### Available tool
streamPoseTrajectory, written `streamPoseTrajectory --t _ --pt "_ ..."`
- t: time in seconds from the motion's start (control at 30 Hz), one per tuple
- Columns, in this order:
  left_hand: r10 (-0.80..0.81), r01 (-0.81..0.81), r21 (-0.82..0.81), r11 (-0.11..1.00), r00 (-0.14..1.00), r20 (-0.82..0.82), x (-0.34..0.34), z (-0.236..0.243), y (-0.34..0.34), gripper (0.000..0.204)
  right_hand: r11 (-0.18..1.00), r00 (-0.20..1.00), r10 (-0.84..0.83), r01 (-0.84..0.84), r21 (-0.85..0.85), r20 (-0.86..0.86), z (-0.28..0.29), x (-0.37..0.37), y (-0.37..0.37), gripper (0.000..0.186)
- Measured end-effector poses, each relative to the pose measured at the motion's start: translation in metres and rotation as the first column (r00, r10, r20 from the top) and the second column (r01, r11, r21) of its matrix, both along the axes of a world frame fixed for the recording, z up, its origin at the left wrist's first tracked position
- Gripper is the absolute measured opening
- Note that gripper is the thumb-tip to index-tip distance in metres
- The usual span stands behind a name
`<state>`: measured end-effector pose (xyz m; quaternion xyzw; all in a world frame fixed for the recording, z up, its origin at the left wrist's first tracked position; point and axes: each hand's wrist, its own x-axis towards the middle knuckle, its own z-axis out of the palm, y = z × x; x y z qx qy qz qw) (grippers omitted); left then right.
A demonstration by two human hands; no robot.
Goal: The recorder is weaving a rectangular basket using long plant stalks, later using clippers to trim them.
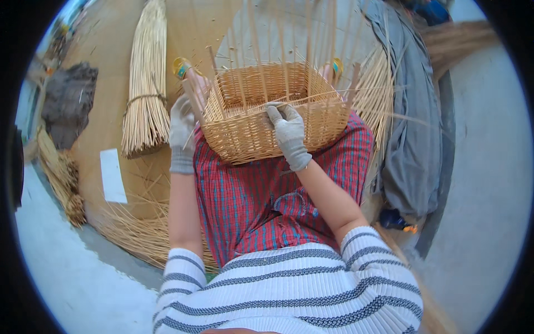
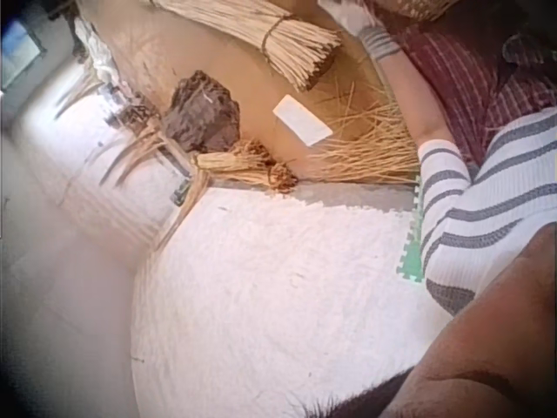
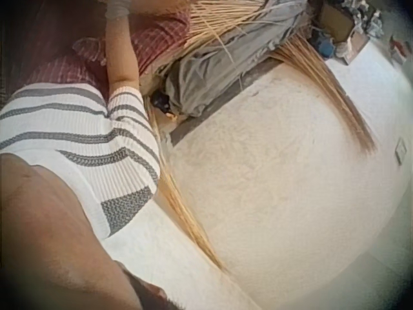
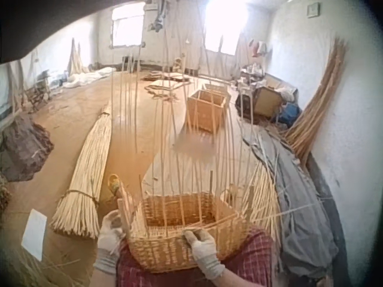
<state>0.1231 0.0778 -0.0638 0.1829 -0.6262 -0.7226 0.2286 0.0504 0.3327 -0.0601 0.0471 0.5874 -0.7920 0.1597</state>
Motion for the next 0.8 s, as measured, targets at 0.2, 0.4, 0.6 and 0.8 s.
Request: streamPoseTrajectory --t 0.2,0.4,0.6,0.8 --pt "-0.3 0.291 0.156 0.944 0.953 0.041 0.029 -0.007 0.016 0.048 0.997 0.998 -0.055 0.056 0.047 -0.018 0.009 0.007 -0.004 0.011" --pt "-0.073 0.041 0.187 0.982 0.983 0.168 0.02 -0.027 0.034 0.027 0.973 0.66 0.048 0.14 0.186 -0.749 0.053 -0.025 -0.066 0.017" --pt "0.037 -0.053 0.19 0.98 0.996 0.083 0.017 -0.021 0.043 0.02 0.748 0.547 0.46 0.185 0.637 -0.7 0.086 -0.06 -0.14 0.043" --pt "0.051 -0.047 0.212 0.976 0.999 -0.013 0.015 -0.028 0.044 0.043 0.919 0.898 0.184 -0.013 0.395 -0.4 0.055 0.02 -0.009 0.056"
